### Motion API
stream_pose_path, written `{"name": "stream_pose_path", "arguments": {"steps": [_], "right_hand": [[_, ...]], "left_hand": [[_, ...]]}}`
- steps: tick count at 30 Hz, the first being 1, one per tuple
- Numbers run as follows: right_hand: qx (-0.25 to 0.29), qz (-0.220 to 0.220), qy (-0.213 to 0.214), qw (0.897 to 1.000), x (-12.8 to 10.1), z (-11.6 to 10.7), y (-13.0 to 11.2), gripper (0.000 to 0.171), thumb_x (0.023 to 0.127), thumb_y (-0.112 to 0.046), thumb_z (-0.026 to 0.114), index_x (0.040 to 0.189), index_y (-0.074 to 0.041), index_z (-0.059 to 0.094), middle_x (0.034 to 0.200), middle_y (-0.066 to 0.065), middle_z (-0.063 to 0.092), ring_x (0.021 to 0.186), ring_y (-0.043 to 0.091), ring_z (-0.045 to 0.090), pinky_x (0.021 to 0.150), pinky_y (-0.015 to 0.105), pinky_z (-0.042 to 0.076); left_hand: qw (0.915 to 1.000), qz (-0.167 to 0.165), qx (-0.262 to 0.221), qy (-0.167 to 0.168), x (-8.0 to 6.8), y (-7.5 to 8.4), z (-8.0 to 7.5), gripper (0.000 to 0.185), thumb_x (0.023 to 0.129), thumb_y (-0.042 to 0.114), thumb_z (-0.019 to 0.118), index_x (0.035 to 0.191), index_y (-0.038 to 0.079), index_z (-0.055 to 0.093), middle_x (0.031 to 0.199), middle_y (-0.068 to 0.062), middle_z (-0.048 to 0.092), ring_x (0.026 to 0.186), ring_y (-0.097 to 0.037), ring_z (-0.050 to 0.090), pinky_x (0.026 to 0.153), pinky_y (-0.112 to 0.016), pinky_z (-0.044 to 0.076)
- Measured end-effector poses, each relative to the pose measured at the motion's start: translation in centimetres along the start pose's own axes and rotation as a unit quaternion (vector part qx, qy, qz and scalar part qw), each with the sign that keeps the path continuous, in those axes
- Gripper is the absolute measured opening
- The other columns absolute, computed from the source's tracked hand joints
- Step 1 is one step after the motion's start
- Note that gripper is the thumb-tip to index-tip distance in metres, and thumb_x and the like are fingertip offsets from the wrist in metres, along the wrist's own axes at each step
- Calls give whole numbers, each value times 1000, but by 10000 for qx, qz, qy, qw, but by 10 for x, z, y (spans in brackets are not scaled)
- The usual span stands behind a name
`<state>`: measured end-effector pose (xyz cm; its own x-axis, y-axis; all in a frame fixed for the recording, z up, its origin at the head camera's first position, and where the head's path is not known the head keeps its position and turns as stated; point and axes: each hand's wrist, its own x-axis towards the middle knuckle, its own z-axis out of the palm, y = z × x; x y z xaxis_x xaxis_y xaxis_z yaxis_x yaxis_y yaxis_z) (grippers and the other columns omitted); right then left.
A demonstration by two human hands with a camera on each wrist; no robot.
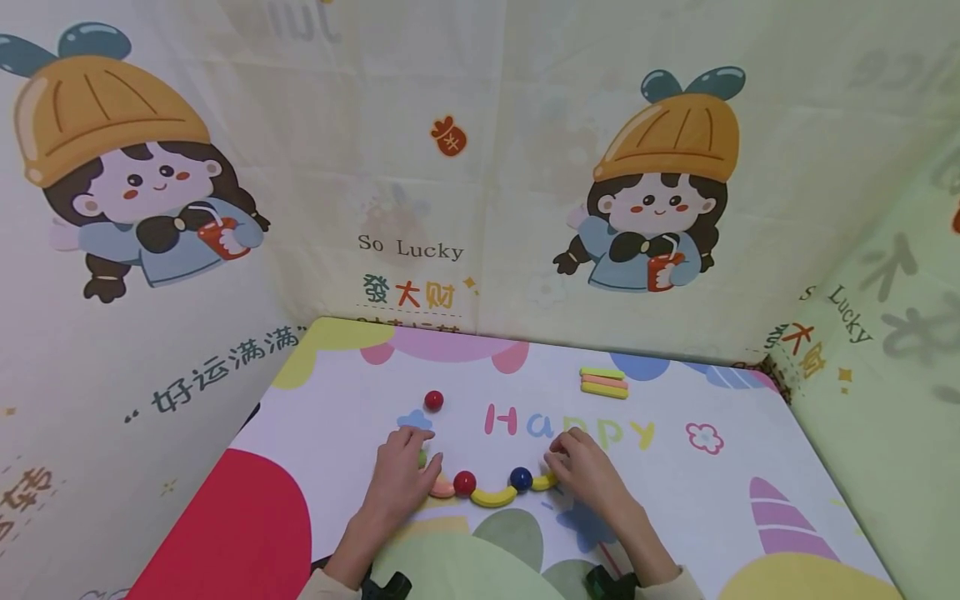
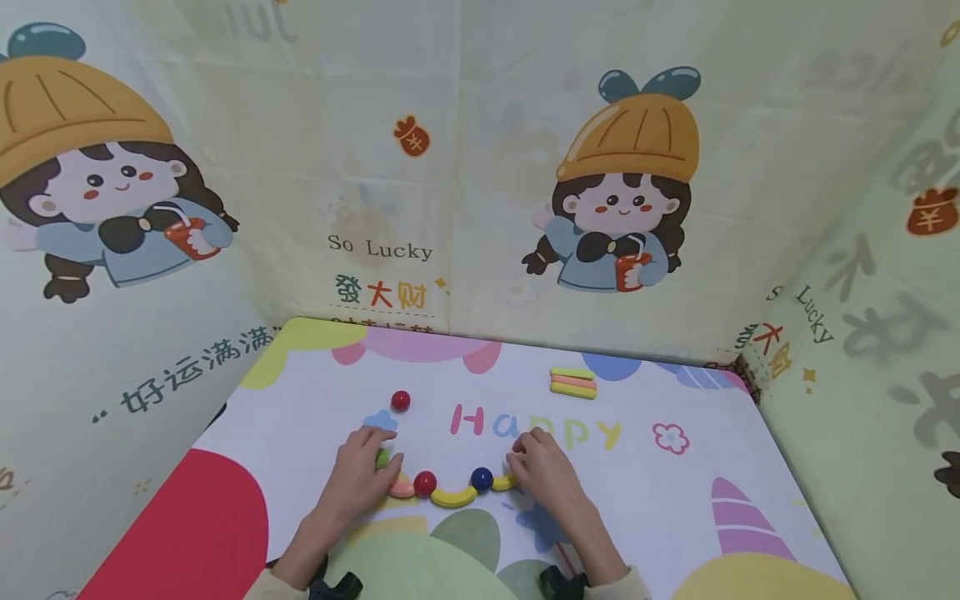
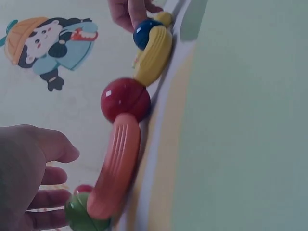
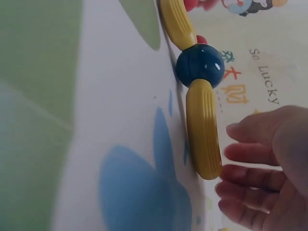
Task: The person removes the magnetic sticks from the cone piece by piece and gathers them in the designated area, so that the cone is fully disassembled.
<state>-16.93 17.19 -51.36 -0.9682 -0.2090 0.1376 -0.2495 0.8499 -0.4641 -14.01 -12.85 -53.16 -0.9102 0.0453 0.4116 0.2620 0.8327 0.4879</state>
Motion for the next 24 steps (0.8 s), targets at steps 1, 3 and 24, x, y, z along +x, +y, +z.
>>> {"name": "stream_pose_path", "arguments": {"steps": [1, 3, 24], "right_hand": [[2, -85, -20, 10000, -1, 0, 0, 9, 89, -20, 75, 91, -13, 70, 91, -3, 60, 88, 11, 54, 82, 35, 56], [4, -246, -45, 9997, -3, 0, 0, 8, 89, -19, 75, 92, -13, 70, 95, -3, 61, 93, 13, 56, 85, 37, 56], [-183, -1958, -432, 9795, -14, 1, 9, 19, 81, -12, 73, 100, -13, 73, 103, -5, 65, 97, 12, 59, 91, 36, 55]], "left_hand": [[9999, 100, -13, 34, 1, 3, 1, 32, 85, 20, 78, 111, 3, 71, 108, -11, 65, 102, -29, 60, 88, -51, 51], [9996, 259, 3, 52, 3, 9, 3, 31, 85, 21, 78, 110, 4, 71, 106, -9, 66, 101, -27, 61, 88, -49, 52], [9824, 1073, -416, -1474, 10, 60, 17, 35, 96, 27, 65, 125, 8, 67, 116, -2, 66, 107, -16, 63, 96, -32, 57]]}}
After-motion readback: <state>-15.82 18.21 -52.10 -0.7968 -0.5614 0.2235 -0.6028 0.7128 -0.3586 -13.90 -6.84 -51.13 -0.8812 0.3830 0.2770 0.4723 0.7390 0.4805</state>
